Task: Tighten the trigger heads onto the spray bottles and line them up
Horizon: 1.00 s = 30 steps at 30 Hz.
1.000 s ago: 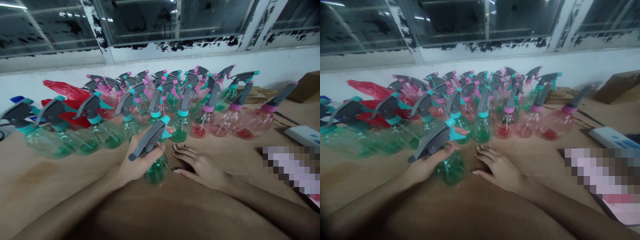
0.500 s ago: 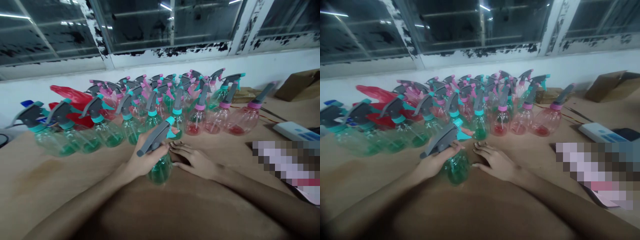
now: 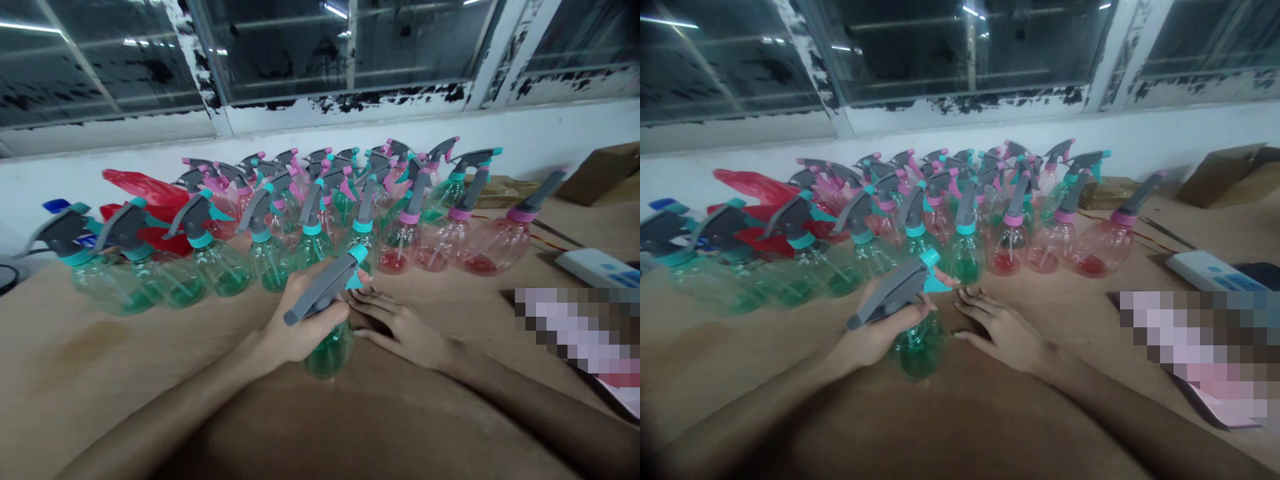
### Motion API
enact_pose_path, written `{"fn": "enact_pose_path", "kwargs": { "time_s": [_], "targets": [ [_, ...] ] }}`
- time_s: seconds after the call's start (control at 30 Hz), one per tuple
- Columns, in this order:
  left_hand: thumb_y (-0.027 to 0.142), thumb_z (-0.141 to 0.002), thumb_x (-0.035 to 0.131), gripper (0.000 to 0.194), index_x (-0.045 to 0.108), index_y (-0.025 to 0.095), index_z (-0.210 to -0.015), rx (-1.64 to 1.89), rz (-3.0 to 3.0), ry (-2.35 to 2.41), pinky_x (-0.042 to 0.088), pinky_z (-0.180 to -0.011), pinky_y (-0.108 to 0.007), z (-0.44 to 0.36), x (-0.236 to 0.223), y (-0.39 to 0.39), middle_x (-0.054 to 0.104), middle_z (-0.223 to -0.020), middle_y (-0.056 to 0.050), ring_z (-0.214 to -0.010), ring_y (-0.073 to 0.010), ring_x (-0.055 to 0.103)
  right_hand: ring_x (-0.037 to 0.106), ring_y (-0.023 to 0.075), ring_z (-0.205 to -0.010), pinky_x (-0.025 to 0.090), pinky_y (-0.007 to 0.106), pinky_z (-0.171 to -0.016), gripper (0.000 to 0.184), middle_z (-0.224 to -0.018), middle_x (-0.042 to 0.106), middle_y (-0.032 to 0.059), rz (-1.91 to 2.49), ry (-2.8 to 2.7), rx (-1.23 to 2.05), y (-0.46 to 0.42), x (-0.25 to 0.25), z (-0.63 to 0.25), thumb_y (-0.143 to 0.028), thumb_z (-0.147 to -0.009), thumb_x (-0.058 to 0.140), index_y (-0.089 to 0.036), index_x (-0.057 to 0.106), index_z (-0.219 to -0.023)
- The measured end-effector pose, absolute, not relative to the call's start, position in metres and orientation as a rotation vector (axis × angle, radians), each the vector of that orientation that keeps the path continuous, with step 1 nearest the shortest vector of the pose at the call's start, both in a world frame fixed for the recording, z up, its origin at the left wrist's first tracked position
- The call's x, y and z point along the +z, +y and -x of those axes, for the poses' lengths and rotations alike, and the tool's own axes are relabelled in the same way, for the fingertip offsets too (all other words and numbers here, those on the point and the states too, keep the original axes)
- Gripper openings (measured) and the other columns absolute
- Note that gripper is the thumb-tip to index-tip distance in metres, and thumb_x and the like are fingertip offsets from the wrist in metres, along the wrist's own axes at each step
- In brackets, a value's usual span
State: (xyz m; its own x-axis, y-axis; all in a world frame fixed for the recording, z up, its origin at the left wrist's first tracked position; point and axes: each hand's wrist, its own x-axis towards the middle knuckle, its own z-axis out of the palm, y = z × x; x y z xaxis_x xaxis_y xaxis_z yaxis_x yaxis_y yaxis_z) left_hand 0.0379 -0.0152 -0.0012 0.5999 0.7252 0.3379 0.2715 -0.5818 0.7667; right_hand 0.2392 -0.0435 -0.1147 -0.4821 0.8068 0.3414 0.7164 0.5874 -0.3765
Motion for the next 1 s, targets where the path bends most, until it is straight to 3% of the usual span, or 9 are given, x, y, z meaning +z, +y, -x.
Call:
{"fn": "enact_pose_path", "kwargs": {
  "time_s": [0.27,0.43,0.67,1.0],
  "targets": [
    [0.016,-0.072,0.048,0.014,0.059,0.02,-0.079,0.851,-2.132,0.812,0.048,-0.055,-0.024,-0.0355,0.0014,-0.0163,0.061,-0.079,-0.002,-0.069,-0.0155,0.058,0.037,0.0224,-0.129,0.034,0.046,-0.105,0.052,-0.135,0.048,0.0077,1.221,-2.298,0.238,-0.0434,-0.1167,-0.2392,-0.045,-0.088,0.046,-0.021,0.041,-0.134],
    [0.013,-0.073,0.049,0.022,0.06,0.023,-0.09,0.915,-2.165,0.817,0.05,-0.069,-0.027,-0.0359,-0.002,-0.0171,0.061,-0.08,0.0,-0.074,-0.0151,0.061,0.035,0.0211,-0.13,0.032,0.043,-0.107,0.055,-0.137,0.045,0.0093,1.239,-2.336,0.244,-0.0432,-0.114,-0.2392,-0.045,-0.088,0.045,-0.017,0.039,-0.135],
    [0.014,-0.073,0.049,0.013,0.056,0.022,-0.081,0.926,-2.185,0.852,0.049,-0.061,-0.025,-0.0372,-0.0066,-0.0176,0.06,-0.075,0.001,-0.062,-0.0136,0.059,0.036,0.0223,-0.129,0.033,0.045,-0.106,0.055,-0.136,0.047,0.0095,1.226,-2.317,0.242,-0.0438,-0.1132,-0.2395,-0.043,-0.088,0.046,-0.019,0.037,-0.136],
    [0.016,-0.071,0.048,0.018,0.057,0.024,-0.085,0.926,-2.195,0.885,0.048,-0.056,-0.027,-0.0372,-0.0056,-0.019,0.059,-0.066,0.002,-0.057,-0.0151,0.057,0.036,0.0225,-0.129,0.034,0.047,-0.106,0.054,-0.136,0.047,0.0094,1.209,-2.31,0.237,-0.0427,-0.1158,-0.2397,-0.044,-0.088,0.046,-0.019,0.039,-0.135]
  ]
}}
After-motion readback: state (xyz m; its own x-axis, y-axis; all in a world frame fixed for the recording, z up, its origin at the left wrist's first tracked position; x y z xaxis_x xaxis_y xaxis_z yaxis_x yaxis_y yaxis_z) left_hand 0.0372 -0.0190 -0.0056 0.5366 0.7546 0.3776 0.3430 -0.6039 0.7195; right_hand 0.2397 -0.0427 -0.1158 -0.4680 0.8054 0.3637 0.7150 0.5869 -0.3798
